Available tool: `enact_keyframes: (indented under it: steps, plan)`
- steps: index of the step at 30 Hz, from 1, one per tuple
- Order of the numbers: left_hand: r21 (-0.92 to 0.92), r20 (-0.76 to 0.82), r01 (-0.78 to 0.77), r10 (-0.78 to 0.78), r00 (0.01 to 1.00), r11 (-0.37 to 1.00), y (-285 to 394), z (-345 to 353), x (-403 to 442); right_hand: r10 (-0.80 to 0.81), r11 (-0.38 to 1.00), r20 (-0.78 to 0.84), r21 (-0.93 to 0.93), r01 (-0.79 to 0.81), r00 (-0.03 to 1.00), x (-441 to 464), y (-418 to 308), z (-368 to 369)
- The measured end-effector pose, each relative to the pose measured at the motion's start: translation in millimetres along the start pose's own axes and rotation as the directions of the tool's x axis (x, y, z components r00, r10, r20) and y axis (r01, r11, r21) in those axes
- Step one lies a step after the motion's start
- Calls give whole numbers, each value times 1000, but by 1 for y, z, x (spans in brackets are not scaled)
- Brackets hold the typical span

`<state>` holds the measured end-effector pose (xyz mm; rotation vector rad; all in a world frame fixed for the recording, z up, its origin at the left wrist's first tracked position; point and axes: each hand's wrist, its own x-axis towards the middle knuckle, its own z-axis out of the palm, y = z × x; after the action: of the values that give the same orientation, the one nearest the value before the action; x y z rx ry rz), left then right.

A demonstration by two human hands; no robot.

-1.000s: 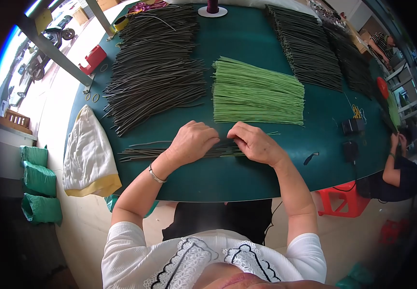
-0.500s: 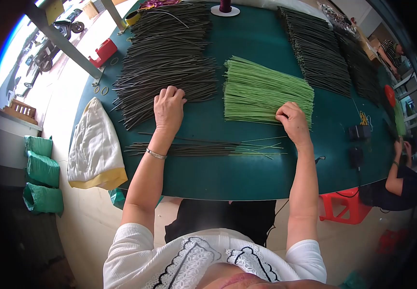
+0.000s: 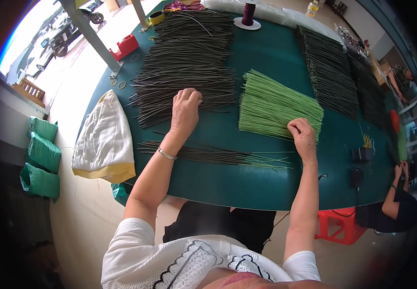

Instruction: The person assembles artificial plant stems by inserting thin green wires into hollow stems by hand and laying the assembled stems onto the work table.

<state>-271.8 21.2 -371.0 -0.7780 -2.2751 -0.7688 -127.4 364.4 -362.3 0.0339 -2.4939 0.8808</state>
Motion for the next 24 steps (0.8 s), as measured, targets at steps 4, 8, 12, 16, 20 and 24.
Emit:
enact_keyframes:
  steps: [4,8,12,16,20,24]
  plan:
    - [-291,-9,20,-23,1000,956,25,-11,5,-42,997,-85,62,48,995,1,-6,0]
    - [-429,281,322,-215,935,844,35,-13,1,8,982,-100,189,11,995,1,-14,-1]
    - [-490,289,360,-242,926,794,29,-7,-4,-25,977,-112,206,48,993,0,-16,-4]
    - [-490,292,371,-253,922,788,30,-8,-3,-13,976,-103,216,35,995,1,-16,-7]
    - [-485,302,369,-244,921,793,29,-7,-2,-21,981,-97,191,39,995,1,-15,-6]
    - [-488,292,343,-220,931,802,28,-6,-3,-16,986,-76,165,28,997,0,-14,-5]
